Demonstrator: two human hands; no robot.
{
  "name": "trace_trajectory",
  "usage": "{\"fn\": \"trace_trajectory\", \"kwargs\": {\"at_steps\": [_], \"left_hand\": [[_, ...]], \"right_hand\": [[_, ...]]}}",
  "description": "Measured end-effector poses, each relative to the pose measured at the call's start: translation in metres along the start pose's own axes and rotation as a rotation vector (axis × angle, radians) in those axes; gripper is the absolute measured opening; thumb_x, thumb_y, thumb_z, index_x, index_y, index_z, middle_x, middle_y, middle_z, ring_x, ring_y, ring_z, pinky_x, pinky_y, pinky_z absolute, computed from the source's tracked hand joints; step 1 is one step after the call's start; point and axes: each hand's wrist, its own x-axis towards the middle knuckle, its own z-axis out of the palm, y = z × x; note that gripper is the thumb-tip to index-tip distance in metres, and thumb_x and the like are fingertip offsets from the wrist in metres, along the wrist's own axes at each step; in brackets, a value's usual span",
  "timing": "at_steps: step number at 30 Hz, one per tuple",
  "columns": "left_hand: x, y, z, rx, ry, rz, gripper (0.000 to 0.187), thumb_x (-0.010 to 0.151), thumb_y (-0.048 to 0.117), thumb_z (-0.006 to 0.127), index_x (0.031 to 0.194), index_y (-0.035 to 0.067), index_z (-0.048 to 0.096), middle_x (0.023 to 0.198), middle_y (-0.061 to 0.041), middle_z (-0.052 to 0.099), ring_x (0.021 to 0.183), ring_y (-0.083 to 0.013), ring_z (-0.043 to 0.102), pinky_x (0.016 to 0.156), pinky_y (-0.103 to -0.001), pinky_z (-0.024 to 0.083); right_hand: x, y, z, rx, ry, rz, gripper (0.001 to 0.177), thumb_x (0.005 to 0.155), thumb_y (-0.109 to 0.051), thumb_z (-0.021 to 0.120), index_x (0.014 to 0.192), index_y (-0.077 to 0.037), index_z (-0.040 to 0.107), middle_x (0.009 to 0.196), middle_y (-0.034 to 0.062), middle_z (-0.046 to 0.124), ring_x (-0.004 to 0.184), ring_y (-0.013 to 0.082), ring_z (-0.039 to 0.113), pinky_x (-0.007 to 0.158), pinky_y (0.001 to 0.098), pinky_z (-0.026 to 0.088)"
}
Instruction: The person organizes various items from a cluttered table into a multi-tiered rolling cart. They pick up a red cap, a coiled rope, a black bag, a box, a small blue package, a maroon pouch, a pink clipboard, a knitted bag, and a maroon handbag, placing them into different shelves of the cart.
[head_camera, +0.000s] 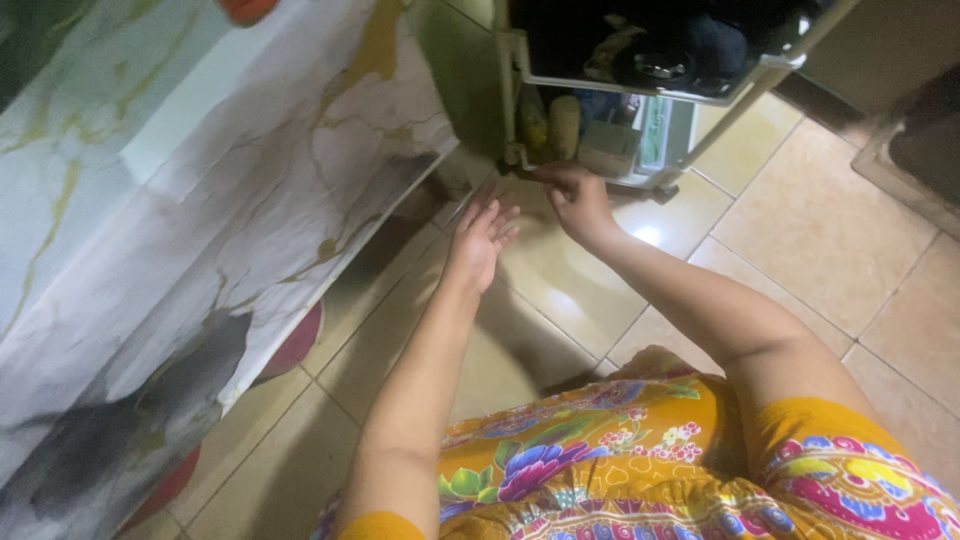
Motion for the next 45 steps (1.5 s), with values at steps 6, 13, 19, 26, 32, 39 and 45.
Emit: {"fn": "trace_trajectory", "kwargs": {"at_steps": [6, 13, 19, 26, 32, 39, 45], "left_hand": [[-0.035, 0.075, 0.006, 0.051, 0.02, 0.203, 0.054, 0.1, 0.023, 0.061, 0.152, 0.015, 0.047, 0.143, -0.003, 0.06, 0.123, -0.0214, 0.062, 0.096, -0.038, 0.049], [-0.134, 0.204, 0.005, 0.303, -0.023, 0.605, 0.048, 0.107, 0.018, 0.058, 0.154, 0.017, 0.047, 0.138, -0.003, 0.065, 0.118, -0.0156, 0.064, 0.099, -0.032, 0.051], [-0.256, 0.292, -0.031, 0.916, 0.364, 1.069, 0.046, 0.104, 0.006, 0.068, 0.147, 0.017, 0.057, 0.13, -0.003, 0.072, 0.104, -0.0122, 0.069, 0.085, -0.026, 0.059], [-0.371, 0.381, -0.103, 1.644, 1.498, 1.09, 0.067, 0.089, 0.043, 0.085, 0.133, -0.001, 0.062, 0.114, -0.025, 0.065, 0.107, -0.0433, 0.064, 0.082, -0.053, 0.054], [-0.363, 0.401, -0.135, 1.573, 1.395, 0.518, 0.042, 0.093, 0.041, 0.078, 0.112, 0.004, 0.068, 0.101, -0.02, 0.072, 0.096, -0.0423, 0.069, 0.083, -0.052, 0.053], [-0.346, 0.395, -0.107, 1.491, 1.139, 1.297, 0.015, 0.098, 0.004, 0.072, 0.111, 0.001, 0.065, 0.108, -0.018, 0.069, 0.099, -0.0401, 0.067, 0.082, -0.049, 0.051], [-0.359, 0.389, -0.054, 1.312, 0.681, 1.488, 0.02, 0.097, -0.012, 0.06, 0.11, 0.001, 0.064, 0.11, -0.014, 0.065, 0.107, -0.0329, 0.067, 0.095, -0.041, 0.053]], "right_hand": [[-0.003, -0.096, 0.02, 0.102, -0.115, -0.119, 0.042, 0.087, 0.015, 0.058, 0.123, -0.003, 0.072, 0.12, 0.0147, 0.069, 0.109, 0.0236, 0.07, 0.093, 0.0325, 0.057], [0.004, -0.222, 0.052, 0.281, -0.19, -0.336, 0.041, 0.091, 0.019, 0.058, 0.122, -0.002, 0.072, 0.126, 0.0141, 0.066, 0.107, 0.0204, 0.066, 0.093, 0.029, 0.055], [-0.006, -0.308, 0.095, 0.219, -0.213, -0.535, 0.027, 0.096, 0.016, 0.063, 0.116, 0.0, 0.074, 0.121, 0.0125, 0.07, 0.109, 0.0199, 0.069, 0.093, 0.0281, 0.055], [-0.023, -0.363, 0.14, 0.146, -0.252, -0.686, 0.027, 0.091, 0.014, 0.065, 0.112, -0.001, 0.073, 0.118, 0.0129, 0.072, 0.112, 0.0263, 0.072, 0.093, 0.0336, 0.057], [-0.036, -0.37, 0.159, 0.14, -0.285, -0.665, 0.026, 0.09, 0.013, 0.068, 0.11, -0.002, 0.074, 0.116, 0.0127, 0.072, 0.109, 0.0267, 0.072, 0.091, 0.0342, 0.057], [-0.027, -0.352, 0.15, 0.203, -0.346, -0.5, 0.026, 0.094, 0.007, 0.069, 0.118, -0.004, 0.072, 0.12, 0.0102, 0.071, 0.106, 0.021, 0.071, 0.089, 0.0322, 0.06], [0.015, -0.347, 0.1, 0.646, -0.476, -0.369, 0.105, 0.092, -0.038, 0.084, 0.171, -0.015, 0.017, 0.17, 0.0147, 0.037, 0.148, 0.0298, 0.052, 0.117, 0.0459, 0.054]]}}
